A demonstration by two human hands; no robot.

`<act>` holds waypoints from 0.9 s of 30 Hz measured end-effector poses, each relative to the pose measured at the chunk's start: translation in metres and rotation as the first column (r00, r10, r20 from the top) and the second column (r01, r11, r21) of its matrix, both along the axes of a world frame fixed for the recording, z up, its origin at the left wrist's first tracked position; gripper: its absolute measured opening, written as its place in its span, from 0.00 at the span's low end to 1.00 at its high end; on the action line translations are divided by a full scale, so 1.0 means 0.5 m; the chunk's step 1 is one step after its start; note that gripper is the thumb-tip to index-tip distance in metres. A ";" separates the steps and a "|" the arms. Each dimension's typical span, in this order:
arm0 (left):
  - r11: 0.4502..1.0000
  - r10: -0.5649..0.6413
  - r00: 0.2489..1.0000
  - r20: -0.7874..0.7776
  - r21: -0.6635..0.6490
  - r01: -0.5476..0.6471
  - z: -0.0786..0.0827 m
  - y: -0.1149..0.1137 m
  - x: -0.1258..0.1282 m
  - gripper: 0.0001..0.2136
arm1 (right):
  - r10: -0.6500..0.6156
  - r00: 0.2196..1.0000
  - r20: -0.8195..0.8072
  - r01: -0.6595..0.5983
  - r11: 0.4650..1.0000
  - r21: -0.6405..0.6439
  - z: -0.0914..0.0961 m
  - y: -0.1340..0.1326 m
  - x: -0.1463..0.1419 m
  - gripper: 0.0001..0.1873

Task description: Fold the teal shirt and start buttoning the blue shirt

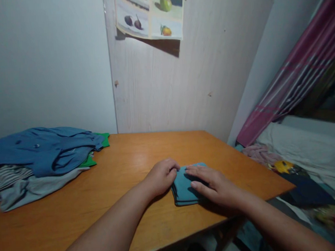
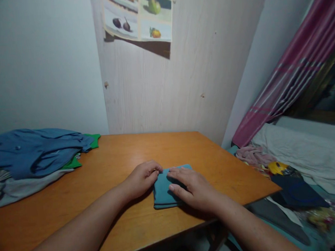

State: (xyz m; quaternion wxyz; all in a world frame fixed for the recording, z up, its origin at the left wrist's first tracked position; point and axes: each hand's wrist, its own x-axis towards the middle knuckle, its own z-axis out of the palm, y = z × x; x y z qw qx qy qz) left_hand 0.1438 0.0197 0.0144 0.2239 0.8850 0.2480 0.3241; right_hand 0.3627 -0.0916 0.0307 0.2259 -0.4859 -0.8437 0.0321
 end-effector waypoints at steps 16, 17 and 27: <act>0.959 -0.280 0.953 -0.117 -0.068 0.274 0.013 -0.043 0.001 0.16 | -0.417 0.838 -0.353 0.463 0.885 0.054 -0.056 -0.069 0.116 0.16; 0.959 -0.280 0.953 -0.118 -0.073 0.272 0.012 -0.041 0.000 0.16 | -0.412 0.846 -0.338 0.453 0.890 0.050 -0.059 -0.071 0.112 0.15; 0.961 -0.273 0.943 -0.190 -0.108 0.256 0.012 -0.042 -0.005 0.18 | -0.284 0.890 -0.358 0.375 0.901 0.217 -0.004 -0.033 0.026 0.18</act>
